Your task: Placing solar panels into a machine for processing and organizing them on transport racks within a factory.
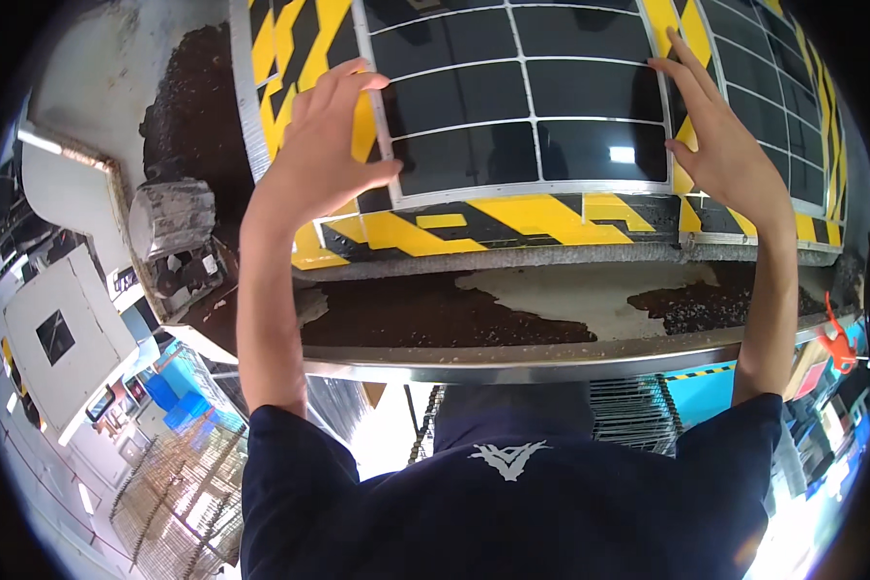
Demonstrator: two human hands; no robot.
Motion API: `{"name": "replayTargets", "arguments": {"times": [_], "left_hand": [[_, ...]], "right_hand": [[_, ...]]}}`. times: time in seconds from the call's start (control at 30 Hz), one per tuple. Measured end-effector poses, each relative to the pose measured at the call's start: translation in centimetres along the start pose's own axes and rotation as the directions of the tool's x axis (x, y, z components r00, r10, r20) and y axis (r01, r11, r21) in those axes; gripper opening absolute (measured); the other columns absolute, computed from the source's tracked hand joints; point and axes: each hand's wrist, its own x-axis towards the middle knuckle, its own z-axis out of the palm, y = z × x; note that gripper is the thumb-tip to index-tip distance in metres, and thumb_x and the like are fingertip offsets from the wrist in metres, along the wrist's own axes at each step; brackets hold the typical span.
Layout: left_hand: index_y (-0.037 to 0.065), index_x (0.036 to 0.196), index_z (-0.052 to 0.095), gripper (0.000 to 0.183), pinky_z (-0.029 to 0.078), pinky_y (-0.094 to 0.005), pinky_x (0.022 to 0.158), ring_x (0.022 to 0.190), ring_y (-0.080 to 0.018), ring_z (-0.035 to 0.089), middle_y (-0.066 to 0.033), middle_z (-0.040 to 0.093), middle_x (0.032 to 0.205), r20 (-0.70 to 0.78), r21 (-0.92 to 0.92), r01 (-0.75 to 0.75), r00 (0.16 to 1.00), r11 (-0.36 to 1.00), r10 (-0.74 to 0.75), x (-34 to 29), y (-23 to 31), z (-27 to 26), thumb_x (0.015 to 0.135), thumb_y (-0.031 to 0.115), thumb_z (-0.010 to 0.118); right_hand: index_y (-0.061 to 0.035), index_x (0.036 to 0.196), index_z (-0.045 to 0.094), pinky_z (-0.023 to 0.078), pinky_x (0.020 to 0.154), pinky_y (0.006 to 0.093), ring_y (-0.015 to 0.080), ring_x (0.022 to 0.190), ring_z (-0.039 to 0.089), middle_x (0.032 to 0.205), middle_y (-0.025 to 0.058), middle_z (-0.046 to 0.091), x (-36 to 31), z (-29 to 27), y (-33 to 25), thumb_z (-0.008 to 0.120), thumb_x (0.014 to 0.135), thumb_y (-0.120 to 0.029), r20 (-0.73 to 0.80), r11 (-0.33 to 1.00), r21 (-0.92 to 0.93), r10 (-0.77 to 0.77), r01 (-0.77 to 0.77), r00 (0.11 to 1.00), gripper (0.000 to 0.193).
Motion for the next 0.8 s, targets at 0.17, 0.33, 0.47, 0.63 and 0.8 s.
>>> {"name": "replayTargets", "arguments": {"times": [0.17,0.33,0.47,0.63,0.8], "left_hand": [[0.009,0.135,0.049,0.053,0.042,-0.0446,0.108,0.131,-0.0317,0.05,-0.0128,0.047,0.144,-0.122,-0.219,0.059,0.989,0.974,-0.087,0.3,-0.7,0.3,0.091,0.029,0.068],[0.004,0.129,0.053,0.037,0.051,-0.0381,0.09,0.108,-0.0324,0.065,-0.0161,0.066,0.116,-0.249,-0.398,0.089,0.947,0.913,-0.201,-0.3,-1.4,-0.1,0.095,0.016,0.061],[0.004,0.122,0.056,0.027,0.054,-0.0395,0.077,0.087,-0.0351,0.069,-0.0171,0.07,0.098,-0.332,-0.377,0.014,0.931,0.926,-0.15,-0.1,-2.3,-0.4,0.096,0.01,0.06],[0.003,0.118,0.055,0.023,0.055,-0.0404,0.076,0.087,-0.0354,0.07,-0.018,0.071,0.099,-0.336,-0.371,-0.069,0.94,0.926,-0.065,0.4,-3.0,-0.7,0.096,0.008,0.059],[0.002,0.119,0.053,0.025,0.055,-0.0408,0.079,0.093,-0.0368,0.07,-0.02,0.071,0.102,-0.292,-0.423,-0.044,0.952,0.905,-0.09,0.2,-3.6,-1.0,0.097,0.01,0.06]], "right_hand": [[-0.0167,0.146,0.044,0.034,0.118,0.0423,0.0299,0.151,0.025,0.168,0.004,0.014,-0.4,-1.8,0.8,0.059,0.087,0.007,-0.078,0.989,0.144,0.044,-0.032,0.996,0.065],[-0.0009,0.124,0.057,0.046,0.094,0.0332,0.0289,0.119,0.058,0.141,0.016,0.052,-4.0,-3.0,-3.0,0.054,0.089,0.005,-0.426,1.0,0.027,0.02,-0.009,0.904,0.036],[0.0035,0.106,0.058,0.045,0.091,0.0311,0.0203,0.093,0.06,0.113,0.0128,0.062,-12.7,-0.4,-3.2,0.049,0.086,0.011,-0.291,0.922,0.276,0.351,-0.273,0.89,0.024],[-0.0011,0.082,0.048,0.045,0.086,0.0319,0.0234,0.096,0.056,0.096,0.0111,0.06,-17.7,5.2,-5.6,0.043,0.084,0.014,-0.545,0.889,0.378,0.44,-0.26,0.713,0.016],[-0.0017,0.08,0.047,0.038,0.071,0.0241,0.0129,0.077,0.046,0.081,0.004,0.051,-16.4,5.6,-4.7,0.04,0.082,0.012,-0.517,0.764,0.517,0.639,-0.387,0.57,0.015]]}}
